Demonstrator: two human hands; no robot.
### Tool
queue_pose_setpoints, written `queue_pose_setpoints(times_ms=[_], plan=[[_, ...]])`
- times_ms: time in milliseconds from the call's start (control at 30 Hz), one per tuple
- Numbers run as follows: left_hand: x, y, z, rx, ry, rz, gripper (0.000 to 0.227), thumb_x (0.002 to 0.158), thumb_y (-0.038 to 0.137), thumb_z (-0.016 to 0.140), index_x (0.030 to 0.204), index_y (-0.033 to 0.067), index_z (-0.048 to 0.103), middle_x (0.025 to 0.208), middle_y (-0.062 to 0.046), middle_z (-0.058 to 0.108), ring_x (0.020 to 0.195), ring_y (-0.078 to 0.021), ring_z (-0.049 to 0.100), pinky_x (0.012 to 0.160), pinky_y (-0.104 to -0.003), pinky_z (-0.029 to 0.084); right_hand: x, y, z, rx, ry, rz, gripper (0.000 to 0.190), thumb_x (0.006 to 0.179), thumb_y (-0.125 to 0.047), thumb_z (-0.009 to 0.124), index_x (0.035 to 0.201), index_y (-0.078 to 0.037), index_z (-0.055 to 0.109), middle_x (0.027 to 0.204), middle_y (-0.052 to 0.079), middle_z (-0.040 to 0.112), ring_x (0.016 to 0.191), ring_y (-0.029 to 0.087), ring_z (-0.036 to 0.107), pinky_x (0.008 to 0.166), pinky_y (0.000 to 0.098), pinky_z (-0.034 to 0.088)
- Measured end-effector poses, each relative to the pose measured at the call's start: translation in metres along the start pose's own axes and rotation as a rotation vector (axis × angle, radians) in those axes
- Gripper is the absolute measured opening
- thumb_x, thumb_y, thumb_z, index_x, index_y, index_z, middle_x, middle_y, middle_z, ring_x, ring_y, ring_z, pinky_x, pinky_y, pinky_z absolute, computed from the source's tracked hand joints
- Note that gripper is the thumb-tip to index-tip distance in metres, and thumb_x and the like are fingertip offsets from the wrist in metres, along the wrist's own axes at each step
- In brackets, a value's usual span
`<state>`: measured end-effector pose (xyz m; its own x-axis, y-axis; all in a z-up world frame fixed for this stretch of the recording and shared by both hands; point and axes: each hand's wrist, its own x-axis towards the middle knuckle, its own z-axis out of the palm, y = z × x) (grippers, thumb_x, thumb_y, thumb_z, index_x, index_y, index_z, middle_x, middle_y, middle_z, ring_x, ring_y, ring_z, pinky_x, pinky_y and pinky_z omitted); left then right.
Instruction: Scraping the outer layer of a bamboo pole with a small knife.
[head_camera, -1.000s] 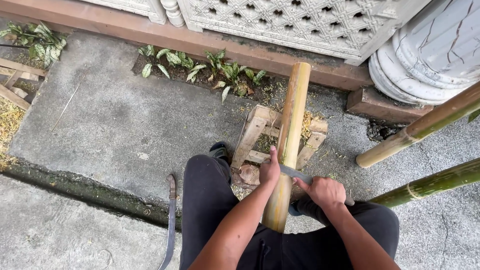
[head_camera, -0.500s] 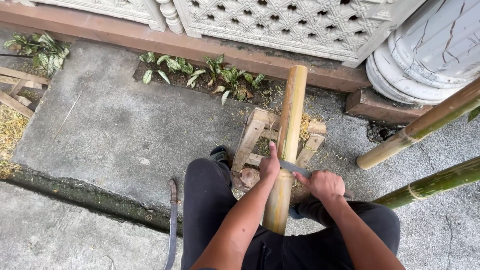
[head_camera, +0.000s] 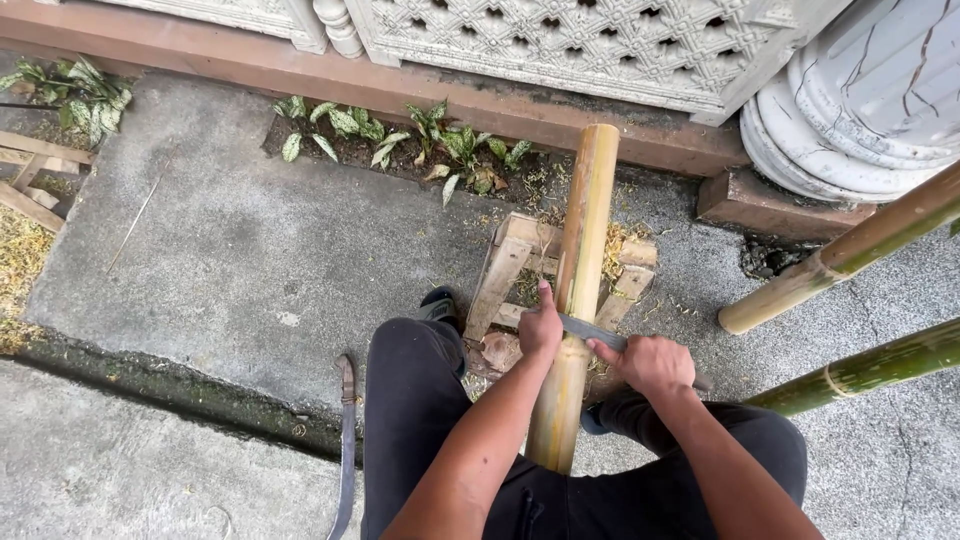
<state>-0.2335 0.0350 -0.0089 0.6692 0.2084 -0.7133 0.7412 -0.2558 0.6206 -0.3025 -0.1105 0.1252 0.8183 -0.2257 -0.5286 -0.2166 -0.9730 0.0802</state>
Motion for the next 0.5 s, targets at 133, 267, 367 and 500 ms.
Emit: queue_pose_setpoints(times_ms=[133,267,367,500], plan=[[0.0,0.006,-0.001,0.002,0.011,-0.002,0.095,0.09,0.086,0.029,0.071,0.0025,0.07,0.075,-0.013,0.073,0.074,-0.0306,0.072,0.067,-0.048,0.052,0.004,0.001,-0.002,-0.021,-0.017,-0.014,0.091,0.083,-0.091,0.033,0.09,-0.012,0.078,0.082,0.011,0.077,0.082,0.027,0.077,0.079,0.0409,0.06],[0.003,0.007,0.0,0.056,-0.007,-0.044,0.093,0.091,0.085,0.026,0.074,0.0052,0.071,0.074,-0.011,0.072,0.072,-0.0281,0.072,0.064,-0.047,0.052,0.007,0.004,0.004,-0.02,-0.002,-0.019,0.092,0.083,-0.091,0.032,0.089,-0.012,0.078,0.081,0.011,0.077,0.08,0.026,0.077,0.078,0.0399,0.06],[0.016,0.02,0.002,0.073,-0.012,-0.043,0.092,0.091,0.085,0.025,0.075,0.0078,0.072,0.072,-0.008,0.069,0.068,-0.0255,0.069,0.057,-0.044,0.049,0.012,-0.005,-0.016,-0.007,-0.041,0.027,0.094,0.084,-0.091,0.031,0.089,-0.01,0.079,0.084,0.011,0.076,0.085,0.026,0.075,0.08,0.0411,0.059],[0.013,0.026,0.001,0.072,-0.011,-0.033,0.09,0.093,0.086,0.025,0.071,0.01,0.068,0.066,-0.004,0.062,0.058,-0.0213,0.059,0.049,-0.041,0.039,0.017,-0.006,-0.027,-0.034,-0.073,0.015,0.093,0.083,-0.091,0.03,0.091,-0.012,0.078,0.087,0.01,0.077,0.088,0.025,0.076,0.082,0.0418,0.059]])
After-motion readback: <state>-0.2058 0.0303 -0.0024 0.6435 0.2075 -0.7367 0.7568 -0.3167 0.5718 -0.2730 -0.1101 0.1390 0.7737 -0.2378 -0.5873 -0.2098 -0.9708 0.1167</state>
